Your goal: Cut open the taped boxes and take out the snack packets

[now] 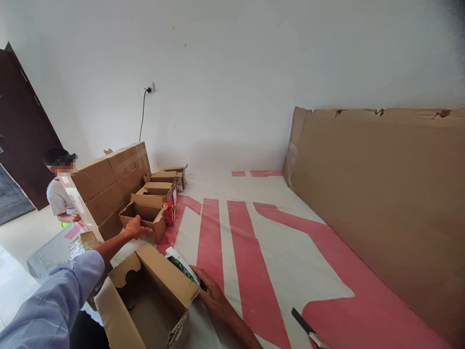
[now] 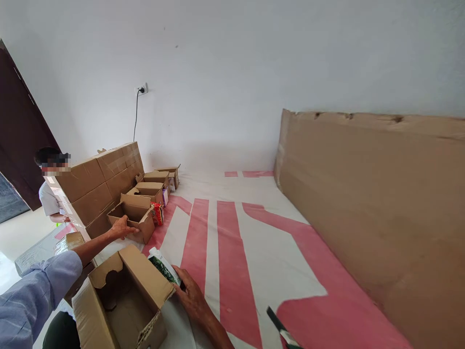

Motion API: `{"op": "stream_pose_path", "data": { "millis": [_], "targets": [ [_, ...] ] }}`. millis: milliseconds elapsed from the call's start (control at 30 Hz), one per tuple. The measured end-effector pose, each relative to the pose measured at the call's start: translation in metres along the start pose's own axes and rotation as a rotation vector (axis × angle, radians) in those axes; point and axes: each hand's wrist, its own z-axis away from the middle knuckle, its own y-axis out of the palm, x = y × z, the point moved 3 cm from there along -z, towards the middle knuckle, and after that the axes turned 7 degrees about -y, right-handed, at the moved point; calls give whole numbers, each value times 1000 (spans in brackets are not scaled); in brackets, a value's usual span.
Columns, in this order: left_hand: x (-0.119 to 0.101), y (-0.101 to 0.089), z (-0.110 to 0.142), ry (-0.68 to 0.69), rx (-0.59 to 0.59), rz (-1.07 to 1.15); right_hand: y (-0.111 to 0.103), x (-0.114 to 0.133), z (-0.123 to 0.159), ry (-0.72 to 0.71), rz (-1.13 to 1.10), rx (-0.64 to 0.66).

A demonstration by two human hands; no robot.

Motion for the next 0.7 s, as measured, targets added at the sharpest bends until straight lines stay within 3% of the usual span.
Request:
{"op": "stream_pose_path", "data": {
  "millis": [433,700],
  "targets": [
    [-52,11,-58,3,-1,77,-1,1,4,20,13,-20],
    [-67,10,-81,-23,-19,85,0,-2,6,30,25,-35]
  ]
}}
